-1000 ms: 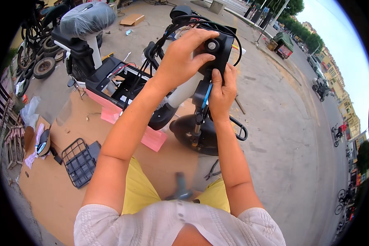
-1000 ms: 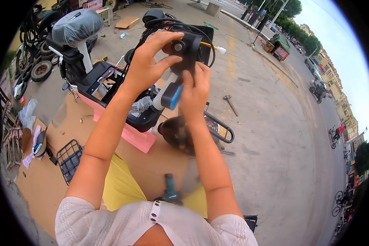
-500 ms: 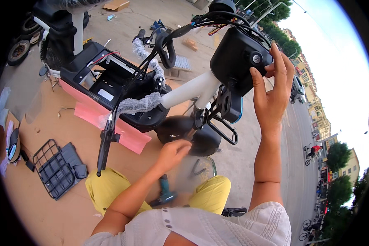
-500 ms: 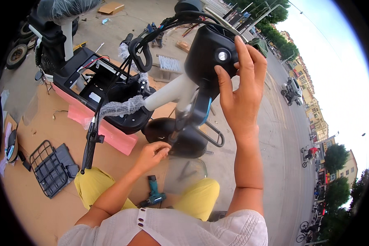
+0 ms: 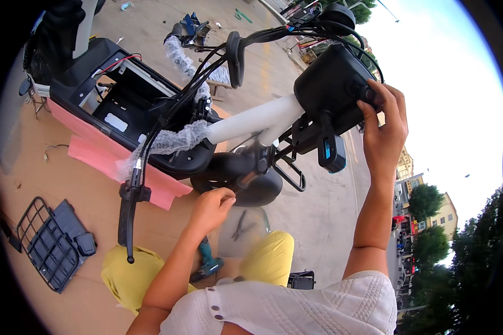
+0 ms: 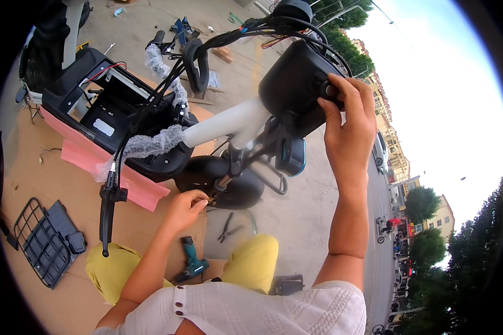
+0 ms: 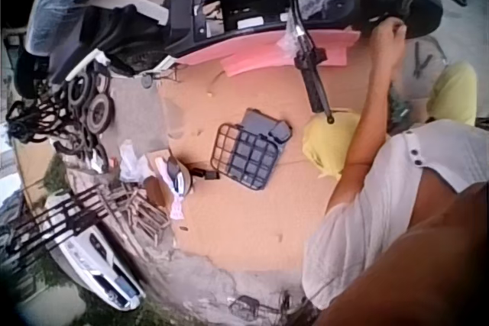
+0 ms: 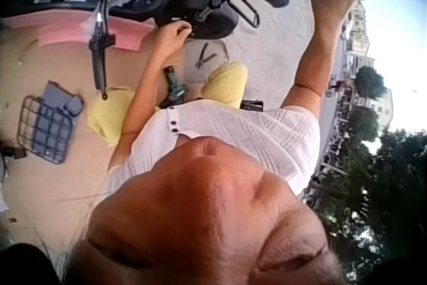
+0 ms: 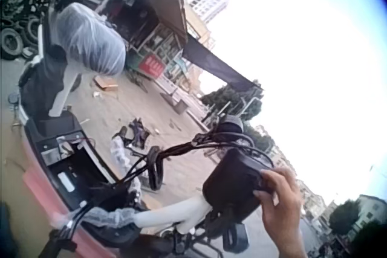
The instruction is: The person assembles an electric scooter by attaching a black plastic housing to the handlebar stem and connecting wires. They then install a digital display unit into a front basket, connect its wiring, and remove protective plastic film from the handlebars.
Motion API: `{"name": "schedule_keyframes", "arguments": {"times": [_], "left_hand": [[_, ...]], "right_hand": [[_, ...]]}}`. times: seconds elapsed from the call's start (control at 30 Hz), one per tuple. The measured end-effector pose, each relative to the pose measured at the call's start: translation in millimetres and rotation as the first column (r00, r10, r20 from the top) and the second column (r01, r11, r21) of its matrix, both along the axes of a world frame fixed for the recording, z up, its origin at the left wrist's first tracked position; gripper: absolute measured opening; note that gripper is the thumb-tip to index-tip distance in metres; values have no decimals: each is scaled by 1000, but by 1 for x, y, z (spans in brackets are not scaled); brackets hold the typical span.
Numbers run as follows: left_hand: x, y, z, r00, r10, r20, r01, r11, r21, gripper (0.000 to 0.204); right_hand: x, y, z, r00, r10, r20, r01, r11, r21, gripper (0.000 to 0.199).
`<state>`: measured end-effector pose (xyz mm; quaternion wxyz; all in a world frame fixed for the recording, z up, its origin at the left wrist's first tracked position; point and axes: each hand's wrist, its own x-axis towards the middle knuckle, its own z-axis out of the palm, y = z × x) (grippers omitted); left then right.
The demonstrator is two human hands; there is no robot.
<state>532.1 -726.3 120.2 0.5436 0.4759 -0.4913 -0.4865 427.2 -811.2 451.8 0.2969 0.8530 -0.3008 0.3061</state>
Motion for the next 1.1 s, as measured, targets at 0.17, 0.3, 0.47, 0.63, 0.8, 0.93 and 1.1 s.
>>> {"name": "schedule_keyframes", "arguments": {"times": [0.17, 0.3, 0.47, 0.63, 0.8, 0.93, 1.1], "left_hand": [[2, -3, 1, 1000, -18, -19, 18, 1000, -8, 18], [3, -6, 7, 1000, -12, -27, 12, 1000, -1, 18], [1, -9, 7, 998, -52, -44, 52, 999, 11, 20], [-1, -10, 3, 996, -40, -76, 40, 999, 11, 20], [0, -6, 7, 997, -29, -65, 29, 1000, -5, 20], [0, -6, 8, 998, -20, -62, 19, 1000, -19, 20], [0, -5, 8, 997, -3, -79, 0, 999, -36, 19]], "right_hand": [[1, -9, -3, 997, -57, 45, 57, 998, -3, 33], [-6, -12, -1, 995, -43, 90, 37, 997, 71, 32], [-7, -16, -3, 994, 7, 108, -23, 988, 151, 35], [-2, -13, -10, 992, -16, 127, 2, 994, 107, 36], [2, -11, -8, 993, -106, 49, 105, 994, 25, 34], [1, -13, -7, 992, -115, 49, 112, 992, 62, 32], [3, -11, -9, 997, -59, 51, 55, 996, 73, 30]]}}
